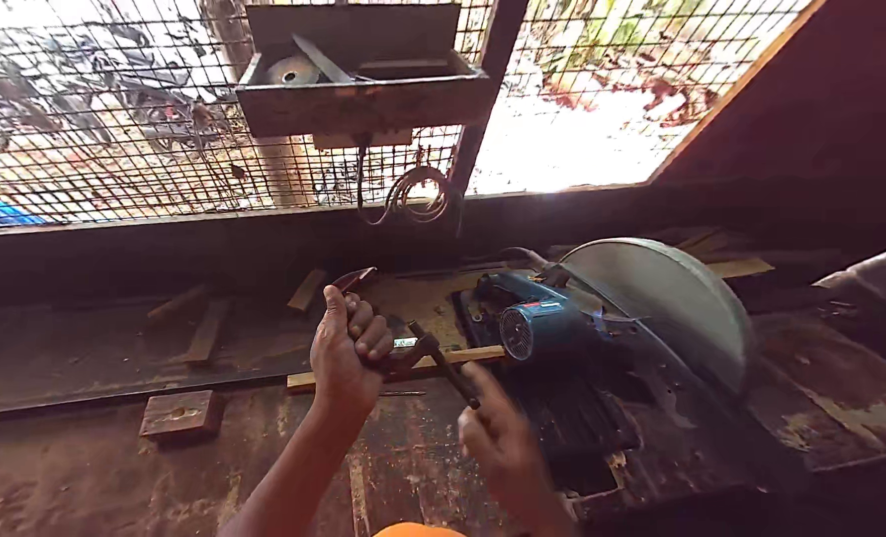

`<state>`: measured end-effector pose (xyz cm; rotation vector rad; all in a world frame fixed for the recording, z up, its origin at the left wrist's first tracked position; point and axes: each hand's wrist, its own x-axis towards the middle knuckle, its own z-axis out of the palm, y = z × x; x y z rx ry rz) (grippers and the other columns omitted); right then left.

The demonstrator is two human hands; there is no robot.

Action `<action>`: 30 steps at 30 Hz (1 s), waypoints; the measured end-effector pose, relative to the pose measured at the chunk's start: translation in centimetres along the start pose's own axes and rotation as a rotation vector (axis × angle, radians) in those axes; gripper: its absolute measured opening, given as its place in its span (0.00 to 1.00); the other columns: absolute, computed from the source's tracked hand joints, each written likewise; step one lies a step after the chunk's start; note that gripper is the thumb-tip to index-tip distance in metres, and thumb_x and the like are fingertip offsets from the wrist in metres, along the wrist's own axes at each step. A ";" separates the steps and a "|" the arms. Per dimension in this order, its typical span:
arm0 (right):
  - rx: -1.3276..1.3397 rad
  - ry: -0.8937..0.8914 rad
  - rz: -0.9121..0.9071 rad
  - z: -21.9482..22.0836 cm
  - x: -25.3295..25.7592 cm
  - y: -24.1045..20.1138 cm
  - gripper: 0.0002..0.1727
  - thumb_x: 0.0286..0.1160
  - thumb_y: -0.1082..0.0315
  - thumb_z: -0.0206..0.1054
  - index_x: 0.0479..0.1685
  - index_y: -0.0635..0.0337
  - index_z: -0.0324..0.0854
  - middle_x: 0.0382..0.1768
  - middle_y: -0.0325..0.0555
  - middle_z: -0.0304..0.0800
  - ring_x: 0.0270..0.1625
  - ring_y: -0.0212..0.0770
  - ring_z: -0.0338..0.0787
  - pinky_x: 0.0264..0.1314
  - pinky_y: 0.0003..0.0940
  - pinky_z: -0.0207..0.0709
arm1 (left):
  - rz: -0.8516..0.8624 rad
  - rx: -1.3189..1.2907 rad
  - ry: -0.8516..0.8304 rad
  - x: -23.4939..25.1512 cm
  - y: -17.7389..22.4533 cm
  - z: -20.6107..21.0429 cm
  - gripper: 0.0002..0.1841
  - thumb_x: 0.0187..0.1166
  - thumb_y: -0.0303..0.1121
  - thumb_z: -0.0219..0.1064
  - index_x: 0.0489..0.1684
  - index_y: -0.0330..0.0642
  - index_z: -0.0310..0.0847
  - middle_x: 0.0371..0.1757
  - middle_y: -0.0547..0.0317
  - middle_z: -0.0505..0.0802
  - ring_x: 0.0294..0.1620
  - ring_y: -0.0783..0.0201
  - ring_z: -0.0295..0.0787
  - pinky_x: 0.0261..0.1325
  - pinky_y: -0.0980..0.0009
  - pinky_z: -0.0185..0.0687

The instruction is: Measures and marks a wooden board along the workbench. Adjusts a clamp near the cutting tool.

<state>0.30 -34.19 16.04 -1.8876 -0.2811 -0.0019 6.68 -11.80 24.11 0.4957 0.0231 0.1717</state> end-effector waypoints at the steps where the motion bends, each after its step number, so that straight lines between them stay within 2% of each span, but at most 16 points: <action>1: -0.034 -0.073 0.023 0.5 -0.6 0.4 0.23 0.79 0.61 0.62 0.74 0.39 0.77 0.26 0.39 0.85 0.23 0.38 0.83 0.24 0.41 0.81 | 0.010 0.007 0.003 0.0 0.0 0.0 0.25 0.94 0.57 0.41 0.28 0.53 0.69 0.15 0.71 0.66 0.08 0.75 0.58 0.12 0.82 0.60; 3: 0.037 -0.192 -0.090 0.7 -1.6 -0.5 0.30 0.81 0.64 0.61 0.86 0.39 0.72 0.27 0.36 0.84 0.22 0.34 0.79 0.22 0.36 0.77 | 0.017 0.037 0.031 0.2 0.1 0.0 0.26 0.94 0.57 0.40 0.27 0.53 0.69 0.14 0.71 0.64 0.08 0.75 0.56 0.12 0.82 0.58; 5: 0.109 -0.160 -0.223 -0.4 -1.4 -1.6 0.30 0.82 0.67 0.60 0.86 0.39 0.72 0.28 0.38 0.85 0.23 0.32 0.78 0.23 0.32 0.77 | 0.001 0.047 0.075 0.1 0.3 0.0 0.27 0.94 0.58 0.39 0.25 0.54 0.68 0.13 0.72 0.63 0.08 0.76 0.54 0.12 0.82 0.56; 7: 0.088 -0.105 -0.268 -0.6 -0.8 -0.3 0.29 0.82 0.65 0.59 0.84 0.33 0.74 0.29 0.36 0.85 0.23 0.30 0.77 0.25 0.30 0.75 | 0.001 0.053 0.091 -0.3 0.4 0.2 0.27 0.94 0.57 0.38 0.25 0.54 0.68 0.13 0.72 0.62 0.08 0.75 0.54 0.12 0.82 0.55; 11: -0.032 -0.135 -0.231 1.3 -2.3 0.4 0.34 0.82 0.63 0.59 0.90 0.32 0.65 0.27 0.33 0.83 0.21 0.30 0.77 0.22 0.32 0.76 | 0.061 0.122 0.098 -0.1 0.0 0.7 0.25 0.94 0.56 0.41 0.27 0.54 0.68 0.14 0.72 0.63 0.07 0.76 0.54 0.11 0.82 0.56; 14: -0.139 0.008 -0.245 0.4 -2.2 -0.3 0.34 0.82 0.61 0.58 0.90 0.31 0.64 0.26 0.32 0.84 0.22 0.30 0.79 0.23 0.33 0.78 | 0.061 0.154 0.111 -0.3 0.0 0.5 0.25 0.94 0.56 0.41 0.28 0.53 0.69 0.14 0.72 0.63 0.08 0.75 0.54 0.11 0.82 0.56; 17: -0.140 0.082 -0.076 -0.6 -0.8 1.5 0.36 0.81 0.61 0.57 0.91 0.24 0.60 0.25 0.30 0.81 0.22 0.32 0.78 0.22 0.35 0.76 | 0.010 0.171 0.117 -0.6 -0.1 0.4 0.25 0.94 0.56 0.41 0.27 0.53 0.68 0.14 0.72 0.63 0.08 0.75 0.53 0.12 0.82 0.55; 18: -0.119 0.039 -0.016 -0.5 -0.9 2.1 0.36 0.80 0.62 0.58 0.90 0.24 0.63 0.24 0.31 0.80 0.21 0.33 0.78 0.22 0.37 0.76 | -0.005 0.170 0.114 -0.6 -0.2 0.5 0.25 0.94 0.56 0.41 0.27 0.53 0.69 0.14 0.72 0.63 0.08 0.75 0.53 0.12 0.82 0.55; 19: -0.099 -0.017 0.015 0.1 -1.4 2.5 0.32 0.78 0.62 0.59 0.85 0.27 0.70 0.23 0.32 0.80 0.20 0.33 0.77 0.22 0.37 0.76 | -0.015 0.169 0.116 -0.6 -0.3 0.5 0.25 0.94 0.56 0.41 0.27 0.53 0.68 0.14 0.72 0.63 0.08 0.76 0.53 0.12 0.82 0.55; 20: -0.061 -0.089 0.019 0.9 -2.2 2.6 0.27 0.77 0.63 0.61 0.77 0.32 0.76 0.22 0.33 0.80 0.20 0.34 0.77 0.21 0.38 0.75 | -0.021 0.166 0.124 -0.5 -0.3 0.6 0.25 0.94 0.57 0.40 0.27 0.54 0.68 0.14 0.72 0.63 0.08 0.76 0.53 0.12 0.82 0.54; 22: 0.029 -0.227 -0.044 1.7 -3.5 1.7 0.34 0.80 0.64 0.60 0.88 0.28 0.67 0.26 0.32 0.82 0.22 0.31 0.76 0.23 0.34 0.74 | -0.022 0.168 0.135 -0.4 -0.4 0.7 0.25 0.94 0.56 0.40 0.28 0.54 0.68 0.14 0.72 0.63 0.08 0.76 0.53 0.12 0.83 0.54; 24: 0.090 -0.160 -0.146 0.4 -3.2 -0.4 0.35 0.81 0.65 0.60 0.90 0.29 0.64 0.29 0.35 0.84 0.23 0.31 0.78 0.24 0.32 0.77 | -0.023 0.175 0.146 -0.2 -0.4 0.9 0.25 0.94 0.56 0.39 0.27 0.54 0.68 0.13 0.73 0.62 0.08 0.76 0.53 0.12 0.83 0.53; 25: 0.089 -0.094 -0.135 -0.7 -2.7 -1.1 0.35 0.81 0.64 0.59 0.90 0.29 0.63 0.29 0.35 0.85 0.23 0.32 0.80 0.24 0.33 0.78 | -0.028 0.166 0.163 -0.1 -0.4 1.0 0.25 0.95 0.56 0.39 0.26 0.54 0.68 0.13 0.74 0.62 0.08 0.77 0.53 0.11 0.83 0.53; 27: 0.066 -0.020 -0.043 -1.2 -1.8 -0.2 0.35 0.80 0.64 0.60 0.88 0.26 0.65 0.26 0.36 0.81 0.22 0.35 0.78 0.22 0.35 0.76 | -0.044 0.147 0.170 -0.4 -0.4 1.0 0.25 0.95 0.55 0.39 0.26 0.54 0.68 0.13 0.74 0.62 0.07 0.77 0.53 0.11 0.83 0.53; 29: 0.042 -0.092 0.004 0.4 -2.8 1.1 0.28 0.75 0.65 0.63 0.76 0.30 0.76 0.24 0.37 0.81 0.21 0.36 0.78 0.21 0.38 0.74 | -0.046 0.143 0.146 -0.3 -0.6 1.1 0.25 0.95 0.55 0.40 0.26 0.54 0.68 0.13 0.73 0.62 0.07 0.77 0.53 0.10 0.83 0.53; 30: 0.033 -0.172 -0.036 0.6 -3.4 0.5 0.32 0.77 0.65 0.62 0.84 0.32 0.72 0.26 0.36 0.83 0.22 0.34 0.79 0.23 0.37 0.76 | -0.046 0.149 0.137 -0.1 -0.7 1.2 0.25 0.95 0.55 0.40 0.27 0.54 0.68 0.13 0.73 0.62 0.07 0.77 0.53 0.11 0.83 0.53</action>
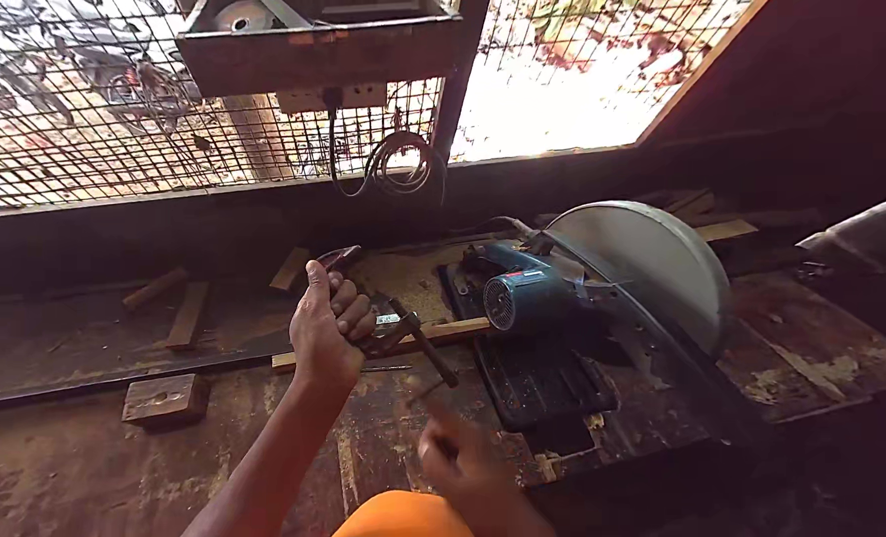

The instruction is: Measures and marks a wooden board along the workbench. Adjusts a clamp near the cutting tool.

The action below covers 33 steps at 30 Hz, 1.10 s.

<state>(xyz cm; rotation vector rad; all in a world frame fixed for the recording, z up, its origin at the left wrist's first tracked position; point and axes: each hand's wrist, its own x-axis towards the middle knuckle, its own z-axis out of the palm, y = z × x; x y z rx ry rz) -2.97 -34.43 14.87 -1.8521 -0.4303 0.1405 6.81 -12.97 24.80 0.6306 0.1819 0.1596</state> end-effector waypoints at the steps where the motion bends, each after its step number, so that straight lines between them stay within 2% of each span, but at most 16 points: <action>1: 0.015 -0.041 -0.060 -0.4 -0.1 -1.2 0.35 0.78 0.65 0.62 0.88 0.32 0.67 0.28 0.35 0.84 0.23 0.33 0.79 0.24 0.35 0.77 | 0.001 0.003 -0.004 0.2 -0.1 0.0 0.25 0.95 0.55 0.39 0.27 0.54 0.68 0.13 0.73 0.62 0.07 0.77 0.53 0.11 0.83 0.53; 3: 0.020 0.030 -0.073 -2.7 0.4 -2.7 0.35 0.80 0.63 0.60 0.89 0.28 0.65 0.28 0.34 0.84 0.23 0.32 0.79 0.24 0.33 0.77 | -0.005 -0.001 0.024 0.2 0.0 0.1 0.25 0.95 0.55 0.39 0.26 0.55 0.68 0.13 0.74 0.62 0.07 0.77 0.53 0.11 0.83 0.54; 5: -0.032 0.078 -0.008 -3.1 1.0 -0.8 0.36 0.80 0.62 0.60 0.89 0.23 0.64 0.25 0.33 0.81 0.22 0.33 0.77 0.23 0.34 0.76 | -0.021 -0.009 0.023 -0.2 0.0 0.1 0.26 0.95 0.54 0.38 0.24 0.55 0.67 0.12 0.74 0.62 0.07 0.77 0.53 0.11 0.83 0.53; 7: -0.064 0.018 -0.002 -1.2 -0.1 -0.2 0.36 0.77 0.63 0.62 0.89 0.28 0.65 0.25 0.33 0.83 0.21 0.33 0.78 0.22 0.37 0.76 | -0.030 -0.010 -0.005 0.0 -0.2 0.4 0.26 0.95 0.55 0.38 0.25 0.55 0.68 0.13 0.74 0.62 0.07 0.77 0.53 0.11 0.83 0.53; 9: -0.046 -0.027 -0.046 -2.0 -0.3 -2.5 0.36 0.78 0.65 0.62 0.89 0.31 0.66 0.26 0.33 0.83 0.22 0.32 0.78 0.23 0.34 0.76 | -0.038 -0.021 -0.005 0.3 -0.3 0.4 0.26 0.95 0.55 0.38 0.25 0.55 0.68 0.12 0.74 0.62 0.07 0.78 0.53 0.11 0.83 0.53; 12: -0.113 0.027 0.029 -3.5 0.4 -0.9 0.36 0.77 0.61 0.61 0.88 0.21 0.64 0.24 0.31 0.80 0.21 0.32 0.77 0.22 0.35 0.75 | -0.053 -0.030 -0.004 -0.2 -0.4 -0.1 0.26 0.95 0.55 0.38 0.25 0.55 0.67 0.12 0.75 0.62 0.07 0.77 0.53 0.11 0.83 0.53; 14: -0.095 -0.013 0.024 -1.6 -0.8 -0.7 0.37 0.75 0.64 0.63 0.88 0.28 0.66 0.25 0.34 0.83 0.21 0.34 0.79 0.22 0.39 0.77 | -0.058 -0.014 -0.013 -0.1 -0.6 0.0 0.26 0.95 0.55 0.38 0.25 0.55 0.67 0.13 0.74 0.62 0.07 0.78 0.52 0.11 0.83 0.52; 15: -0.065 -0.045 -0.006 -1.5 -1.0 -1.8 0.38 0.75 0.65 0.62 0.89 0.30 0.65 0.25 0.35 0.83 0.22 0.33 0.79 0.22 0.37 0.77 | -0.062 -0.014 -0.008 0.0 -0.7 0.1 0.26 0.95 0.55 0.38 0.25 0.55 0.67 0.13 0.74 0.62 0.07 0.78 0.53 0.10 0.83 0.52; 18: -0.036 -0.018 0.008 -3.7 -0.4 -2.1 0.35 0.78 0.62 0.61 0.87 0.24 0.66 0.24 0.32 0.80 0.21 0.32 0.76 0.22 0.33 0.74 | -0.072 -0.028 0.003 -0.3 -0.7 -0.3 0.26 0.95 0.55 0.38 0.25 0.54 0.68 0.12 0.74 0.63 0.07 0.77 0.54 0.11 0.83 0.54; 20: -0.039 -0.007 0.012 -2.3 -0.9 -0.6 0.32 0.76 0.63 0.63 0.83 0.29 0.70 0.25 0.33 0.82 0.22 0.33 0.79 0.23 0.37 0.77 | -0.071 -0.021 -0.012 -0.3 -0.8 -0.2 0.25 0.95 0.55 0.39 0.25 0.54 0.68 0.13 0.74 0.63 0.07 0.78 0.54 0.11 0.84 0.54; 23: -0.005 -0.029 -0.045 -2.9 -0.9 -3.6 0.35 0.78 0.63 0.61 0.89 0.31 0.66 0.25 0.33 0.83 0.23 0.31 0.79 0.24 0.33 0.78 | -0.081 -0.004 0.008 0.1 -1.1 0.0 0.25 0.95 0.54 0.39 0.25 0.55 0.68 0.13 0.74 0.63 0.07 0.77 0.54 0.11 0.83 0.54; 25: -0.030 0.003 0.004 -3.8 -0.4 -2.4 0.34 0.78 0.62 0.61 0.86 0.24 0.68 0.23 0.33 0.80 0.21 0.32 0.77 0.22 0.33 0.75 | -0.095 -0.003 0.011 -0.5 -1.2 -0.3 0.26 0.95 0.54 0.39 0.25 0.54 0.67 0.12 0.74 0.63 0.07 0.77 0.54 0.11 0.83 0.53; 27: -0.012 0.013 0.000 -1.9 -1.1 -1.1 0.28 0.74 0.65 0.63 0.75 0.30 0.77 0.23 0.35 0.81 0.20 0.35 0.78 0.20 0.39 0.75 | -0.100 -0.018 -0.018 -0.4 -1.4 -0.1 0.26 0.95 0.54 0.39 0.25 0.54 0.67 0.13 0.74 0.63 0.07 0.77 0.54 0.10 0.83 0.53; 29: -0.012 -0.056 -0.044 -2.1 -1.5 -3.4 0.35 0.77 0.65 0.62 0.87 0.31 0.69 0.26 0.34 0.83 0.23 0.32 0.79 0.24 0.35 0.78 | -0.091 -0.010 -0.016 -0.1 -1.5 0.2 0.25 0.95 0.55 0.39 0.25 0.54 0.68 0.13 0.74 0.63 0.07 0.77 0.53 0.10 0.83 0.53; 31: -0.025 0.003 0.005 -4.4 -1.0 -4.0 0.35 0.78 0.62 0.61 0.88 0.27 0.65 0.25 0.31 0.82 0.22 0.30 0.77 0.23 0.31 0.76 | -0.088 -0.003 -0.001 -0.3 -1.6 -0.2 0.25 0.95 0.55 0.39 0.25 0.54 0.68 0.13 0.75 0.63 0.07 0.78 0.54 0.11 0.84 0.53; 33: -0.021 0.022 0.067 -4.2 -0.9 -1.5 0.37 0.76 0.63 0.62 0.88 0.25 0.64 0.23 0.33 0.81 0.20 0.33 0.78 0.21 0.34 0.76 | -0.090 0.000 -0.010 -0.5 -1.5 -0.3 0.25 0.95 0.55 0.39 0.26 0.55 0.68 0.13 0.74 0.64 0.08 0.78 0.54 0.11 0.83 0.54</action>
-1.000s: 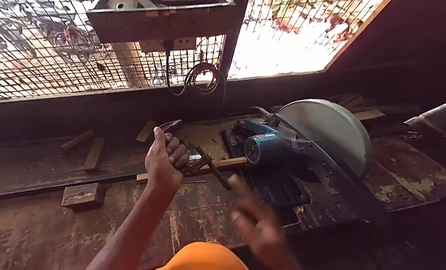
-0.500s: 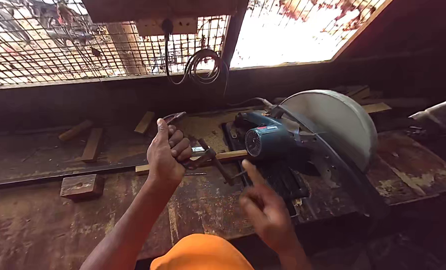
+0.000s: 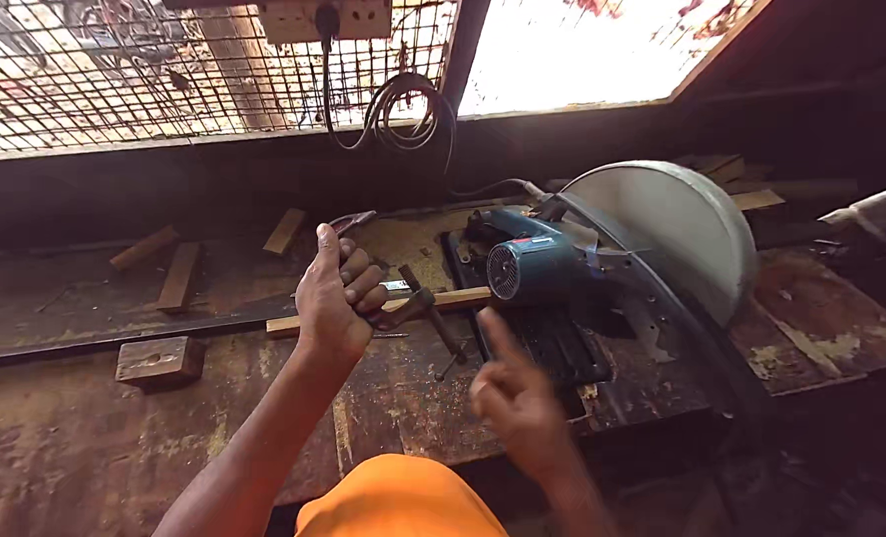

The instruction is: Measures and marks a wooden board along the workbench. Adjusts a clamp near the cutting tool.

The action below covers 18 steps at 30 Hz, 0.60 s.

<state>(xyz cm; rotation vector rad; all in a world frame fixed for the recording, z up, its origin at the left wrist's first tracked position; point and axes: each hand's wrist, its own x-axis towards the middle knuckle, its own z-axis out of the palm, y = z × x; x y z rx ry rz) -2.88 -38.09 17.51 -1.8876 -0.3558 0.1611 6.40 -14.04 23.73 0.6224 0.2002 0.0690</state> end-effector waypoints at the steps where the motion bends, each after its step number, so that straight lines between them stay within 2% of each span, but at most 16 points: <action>1: 0.000 -0.030 -0.014 1.1 -0.6 0.5 0.36 0.76 0.64 0.63 0.87 0.29 0.66 0.25 0.33 0.84 0.22 0.33 0.80 0.22 0.36 0.78 | 0.001 0.000 -0.003 0.2 0.0 0.1 0.25 0.95 0.55 0.39 0.26 0.55 0.68 0.13 0.74 0.64 0.08 0.77 0.54 0.11 0.83 0.54; 2: 0.018 -0.067 -0.047 1.9 -1.1 -0.1 0.37 0.76 0.65 0.63 0.89 0.32 0.65 0.26 0.34 0.84 0.22 0.33 0.80 0.23 0.35 0.78 | 0.005 0.002 0.003 0.4 0.0 0.2 0.25 0.95 0.55 0.39 0.26 0.54 0.68 0.13 0.74 0.63 0.08 0.77 0.54 0.11 0.83 0.54; 4: 0.055 -0.064 -0.076 1.3 -1.2 -2.2 0.36 0.78 0.63 0.62 0.89 0.30 0.65 0.26 0.33 0.83 0.22 0.30 0.78 0.23 0.32 0.76 | 0.004 0.008 0.025 0.4 -0.2 0.1 0.25 0.95 0.55 0.39 0.26 0.54 0.68 0.13 0.74 0.63 0.08 0.77 0.54 0.11 0.83 0.54; 7: -0.001 0.018 0.045 0.0 0.5 0.2 0.38 0.78 0.63 0.62 0.90 0.22 0.62 0.22 0.34 0.80 0.19 0.34 0.77 0.20 0.34 0.76 | -0.005 0.002 0.008 0.0 -0.4 0.0 0.25 0.95 0.55 0.38 0.25 0.55 0.68 0.13 0.75 0.63 0.08 0.77 0.54 0.11 0.84 0.53; 8: -0.018 -0.027 0.075 0.8 0.2 1.0 0.39 0.76 0.63 0.62 0.90 0.22 0.62 0.23 0.34 0.81 0.20 0.35 0.79 0.22 0.37 0.77 | -0.007 -0.002 0.003 0.1 -0.5 0.1 0.25 0.95 0.55 0.39 0.25 0.55 0.68 0.13 0.74 0.63 0.08 0.77 0.54 0.11 0.83 0.53; 10: -0.006 -0.132 0.015 2.2 -1.0 -0.2 0.39 0.76 0.65 0.63 0.90 0.25 0.62 0.26 0.33 0.84 0.23 0.33 0.80 0.24 0.36 0.78 | -0.005 0.001 0.010 0.4 -0.6 0.1 0.25 0.95 0.55 0.39 0.25 0.54 0.68 0.13 0.74 0.63 0.08 0.77 0.53 0.11 0.83 0.53; 12: -0.009 -0.047 -0.026 1.2 -1.0 -2.0 0.37 0.78 0.63 0.61 0.89 0.24 0.64 0.25 0.32 0.83 0.22 0.31 0.78 0.23 0.34 0.76 | -0.008 0.009 0.028 0.4 -0.7 -0.1 0.25 0.95 0.55 0.39 0.25 0.54 0.67 0.13 0.74 0.63 0.08 0.77 0.53 0.11 0.83 0.53; 14: -0.062 0.052 0.043 -0.3 0.0 -0.9 0.39 0.77 0.62 0.61 0.90 0.20 0.59 0.22 0.32 0.81 0.19 0.33 0.77 0.19 0.35 0.75 | -0.010 0.003 0.031 0.2 -0.7 -0.2 0.26 0.95 0.55 0.38 0.24 0.55 0.67 0.12 0.74 0.63 0.07 0.77 0.53 0.11 0.83 0.52; 16: -0.046 -0.027 0.109 0.8 -0.5 0.8 0.40 0.76 0.63 0.63 0.90 0.20 0.59 0.24 0.33 0.83 0.21 0.34 0.81 0.23 0.37 0.79 | -0.014 0.004 0.023 0.1 -0.8 0.0 0.26 0.95 0.55 0.39 0.24 0.54 0.67 0.12 0.74 0.62 0.07 0.77 0.53 0.10 0.83 0.53; 18: 0.008 -0.115 0.014 1.9 -1.4 -0.7 0.39 0.77 0.65 0.63 0.91 0.27 0.62 0.26 0.33 0.83 0.23 0.32 0.79 0.24 0.35 0.78 | -0.005 0.017 0.034 0.4 -0.8 0.3 0.25 0.95 0.54 0.39 0.24 0.54 0.67 0.12 0.74 0.62 0.08 0.77 0.53 0.11 0.83 0.52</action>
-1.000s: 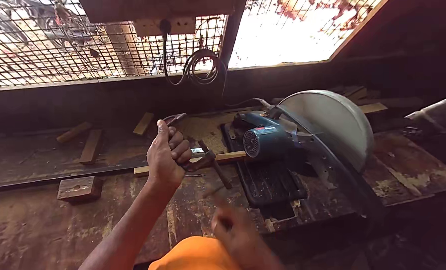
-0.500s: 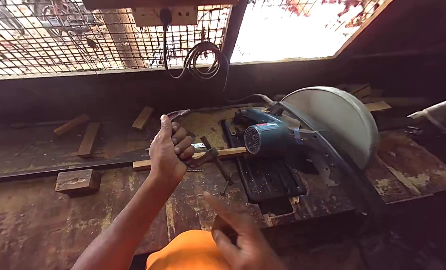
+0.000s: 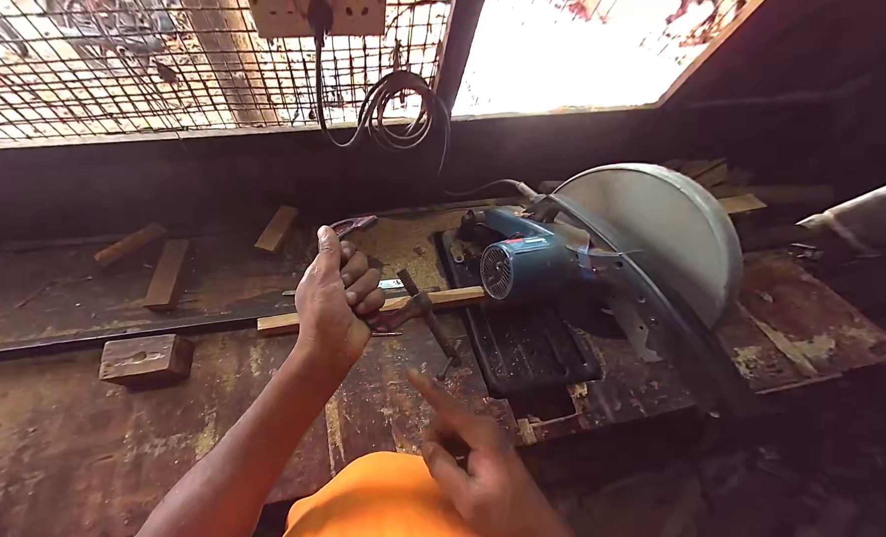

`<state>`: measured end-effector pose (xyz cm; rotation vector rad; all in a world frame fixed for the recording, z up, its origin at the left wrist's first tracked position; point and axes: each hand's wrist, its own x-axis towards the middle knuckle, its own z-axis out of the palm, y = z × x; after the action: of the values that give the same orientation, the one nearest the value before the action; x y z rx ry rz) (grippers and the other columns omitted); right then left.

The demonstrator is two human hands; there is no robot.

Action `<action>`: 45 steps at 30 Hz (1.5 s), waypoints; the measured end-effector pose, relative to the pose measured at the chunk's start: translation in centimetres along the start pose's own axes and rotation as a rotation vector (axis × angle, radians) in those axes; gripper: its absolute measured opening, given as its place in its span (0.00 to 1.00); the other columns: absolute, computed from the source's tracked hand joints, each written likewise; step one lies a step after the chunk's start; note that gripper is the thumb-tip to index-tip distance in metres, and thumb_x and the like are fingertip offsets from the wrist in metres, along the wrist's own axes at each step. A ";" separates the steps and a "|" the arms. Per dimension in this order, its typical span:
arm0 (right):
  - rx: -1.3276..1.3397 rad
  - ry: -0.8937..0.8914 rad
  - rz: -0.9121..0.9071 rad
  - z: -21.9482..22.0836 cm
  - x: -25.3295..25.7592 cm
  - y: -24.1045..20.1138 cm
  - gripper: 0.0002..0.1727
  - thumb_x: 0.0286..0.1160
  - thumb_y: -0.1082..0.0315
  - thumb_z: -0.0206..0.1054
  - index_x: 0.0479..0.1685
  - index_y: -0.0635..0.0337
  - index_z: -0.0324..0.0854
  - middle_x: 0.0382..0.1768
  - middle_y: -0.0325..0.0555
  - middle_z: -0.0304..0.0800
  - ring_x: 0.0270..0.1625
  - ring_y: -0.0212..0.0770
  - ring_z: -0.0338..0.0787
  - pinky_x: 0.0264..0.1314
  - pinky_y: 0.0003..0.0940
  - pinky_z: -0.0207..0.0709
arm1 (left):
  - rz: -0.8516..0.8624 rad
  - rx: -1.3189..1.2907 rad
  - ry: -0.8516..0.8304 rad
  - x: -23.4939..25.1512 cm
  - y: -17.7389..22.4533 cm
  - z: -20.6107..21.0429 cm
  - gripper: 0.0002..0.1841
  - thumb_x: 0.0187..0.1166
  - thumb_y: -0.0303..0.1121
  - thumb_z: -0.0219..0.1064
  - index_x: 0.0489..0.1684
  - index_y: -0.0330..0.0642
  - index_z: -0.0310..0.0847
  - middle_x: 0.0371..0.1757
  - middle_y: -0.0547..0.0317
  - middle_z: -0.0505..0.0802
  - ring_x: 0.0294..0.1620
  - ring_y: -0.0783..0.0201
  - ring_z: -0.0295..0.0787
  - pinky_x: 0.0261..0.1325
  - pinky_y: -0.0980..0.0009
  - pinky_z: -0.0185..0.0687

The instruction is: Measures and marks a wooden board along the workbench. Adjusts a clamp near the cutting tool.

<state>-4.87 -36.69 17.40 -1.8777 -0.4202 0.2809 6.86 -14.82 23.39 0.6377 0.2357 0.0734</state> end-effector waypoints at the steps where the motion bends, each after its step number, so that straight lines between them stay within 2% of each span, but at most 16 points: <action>1: 0.014 0.019 -0.041 -0.4 -0.2 -1.1 0.37 0.77 0.64 0.62 0.90 0.27 0.64 0.26 0.32 0.83 0.22 0.31 0.78 0.23 0.33 0.76 | 0.000 0.004 0.006 0.0 -0.1 -0.1 0.25 0.95 0.54 0.39 0.24 0.54 0.67 0.13 0.74 0.62 0.08 0.77 0.53 0.11 0.83 0.52; 4: -0.012 0.138 0.040 -2.3 1.0 -0.5 0.39 0.76 0.63 0.61 0.91 0.22 0.60 0.21 0.34 0.80 0.19 0.34 0.77 0.20 0.35 0.74 | -0.013 -0.001 0.008 -0.5 -0.1 -0.4 0.25 0.95 0.54 0.39 0.25 0.54 0.67 0.12 0.74 0.63 0.07 0.77 0.53 0.10 0.83 0.53; 6: 0.005 0.059 0.112 -1.2 0.7 1.1 0.39 0.78 0.63 0.63 0.91 0.24 0.60 0.24 0.35 0.83 0.22 0.35 0.82 0.24 0.37 0.80 | -0.025 -0.011 -0.005 -0.4 0.0 -0.3 0.25 0.95 0.55 0.40 0.25 0.54 0.67 0.13 0.74 0.63 0.07 0.77 0.53 0.11 0.83 0.53; 10: 0.124 0.017 0.071 -0.4 0.3 0.2 0.36 0.78 0.65 0.62 0.88 0.25 0.67 0.24 0.36 0.81 0.21 0.34 0.77 0.23 0.33 0.74 | -0.033 -0.065 0.001 -0.5 0.0 -0.3 0.25 0.95 0.54 0.39 0.25 0.54 0.68 0.12 0.74 0.63 0.07 0.77 0.54 0.11 0.83 0.55; 16: 0.183 0.006 -0.045 -0.2 -0.1 -0.7 0.38 0.78 0.67 0.61 0.91 0.28 0.63 0.27 0.37 0.83 0.23 0.33 0.78 0.24 0.32 0.75 | 0.039 -0.001 -0.015 -0.1 0.4 -0.2 0.25 0.95 0.54 0.38 0.26 0.54 0.68 0.13 0.73 0.64 0.08 0.77 0.54 0.11 0.83 0.54; 19: 0.127 0.119 0.042 -1.3 1.2 -0.3 0.40 0.78 0.66 0.61 0.91 0.23 0.58 0.22 0.37 0.80 0.19 0.35 0.76 0.20 0.33 0.73 | 0.024 0.008 -0.001 -0.2 0.3 -0.5 0.26 0.95 0.55 0.37 0.25 0.54 0.67 0.13 0.74 0.63 0.08 0.77 0.54 0.11 0.83 0.54; 22: 0.130 0.024 0.155 0.1 1.1 1.8 0.39 0.77 0.64 0.64 0.90 0.23 0.60 0.25 0.37 0.83 0.22 0.36 0.81 0.24 0.36 0.78 | 0.004 0.005 0.002 -0.3 0.0 -0.5 0.26 0.95 0.55 0.38 0.25 0.55 0.67 0.13 0.74 0.63 0.08 0.76 0.54 0.11 0.82 0.54; 24: 0.172 -0.064 0.054 1.0 0.2 0.1 0.39 0.78 0.67 0.62 0.91 0.27 0.61 0.27 0.36 0.83 0.24 0.34 0.80 0.25 0.35 0.78 | -0.002 -0.009 0.012 -0.2 -0.1 -0.5 0.25 0.95 0.55 0.39 0.25 0.54 0.67 0.13 0.74 0.63 0.08 0.77 0.53 0.11 0.83 0.53; 26: 0.159 -0.017 -0.024 -0.1 0.3 -1.6 0.38 0.79 0.65 0.60 0.90 0.26 0.62 0.26 0.35 0.83 0.23 0.32 0.79 0.24 0.32 0.77 | 0.000 -0.013 0.026 -0.2 -0.2 -0.7 0.25 0.95 0.55 0.39 0.25 0.54 0.67 0.12 0.74 0.63 0.08 0.77 0.53 0.11 0.83 0.53; 28: 0.120 0.079 0.036 -1.3 1.5 -0.8 0.40 0.77 0.65 0.61 0.91 0.23 0.58 0.22 0.36 0.80 0.20 0.34 0.78 0.20 0.32 0.75 | -0.009 -0.012 0.018 -0.3 -0.3 -0.9 0.25 0.95 0.55 0.39 0.25 0.55 0.67 0.13 0.74 0.63 0.08 0.77 0.53 0.11 0.83 0.53; 30: 0.123 0.038 0.126 -0.5 1.6 1.1 0.41 0.77 0.65 0.63 0.91 0.23 0.58 0.23 0.38 0.82 0.22 0.36 0.81 0.23 0.36 0.79 | -0.015 -0.011 0.010 -0.2 -0.3 -0.6 0.25 0.95 0.55 0.39 0.25 0.54 0.67 0.12 0.74 0.63 0.07 0.77 0.53 0.11 0.83 0.53; 34: 0.148 -0.030 -0.004 -0.2 0.2 -1.7 0.37 0.79 0.64 0.61 0.90 0.26 0.62 0.26 0.36 0.83 0.23 0.32 0.79 0.24 0.32 0.77 | -0.008 -0.014 0.017 0.0 -0.2 -0.5 0.25 0.95 0.54 0.39 0.25 0.54 0.67 0.12 0.74 0.63 0.07 0.77 0.53 0.11 0.83 0.53; 36: 0.121 0.061 0.036 -1.5 1.0 -1.0 0.39 0.78 0.64 0.61 0.91 0.22 0.58 0.23 0.36 0.81 0.20 0.34 0.78 0.21 0.31 0.75 | -0.019 -0.009 0.016 -0.2 0.0 -0.7 0.26 0.95 0.55 0.38 0.25 0.54 0.67 0.12 0.74 0.63 0.07 0.77 0.53 0.10 0.83 0.53; 38: 0.123 0.021 0.115 -0.7 1.2 0.9 0.41 0.78 0.64 0.63 0.92 0.21 0.56 0.23 0.37 0.82 0.21 0.35 0.80 0.23 0.35 0.78 | -0.023 -0.007 0.004 -0.3 0.0 -0.6 0.26 0.95 0.55 0.39 0.25 0.54 0.67 0.12 0.73 0.63 0.07 0.77 0.53 0.10 0.83 0.53; 42: 0.144 -0.015 0.019 -0.9 0.5 -1.7 0.37 0.79 0.64 0.60 0.90 0.23 0.62 0.25 0.35 0.83 0.23 0.32 0.79 0.24 0.31 0.76 | -0.025 -0.012 0.016 -0.2 -0.3 -0.8 0.26 0.95 0.54 0.39 0.25 0.55 0.67 0.12 0.74 0.63 0.08 0.77 0.54 0.11 0.83 0.54; 45: 0.144 0.043 0.079 -0.9 1.4 1.1 0.41 0.77 0.65 0.63 0.92 0.25 0.57 0.24 0.37 0.82 0.21 0.34 0.80 0.23 0.33 0.78 | -0.036 -0.012 -0.006 -0.5 -0.2 -0.9 0.26 0.95 0.55 0.39 0.25 0.55 0.67 0.12 0.74 0.63 0.07 0.77 0.54 0.11 0.83 0.54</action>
<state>-3.09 -37.17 16.70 -1.7581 -0.2892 0.3144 6.16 -14.52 22.63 0.6215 0.2411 0.0385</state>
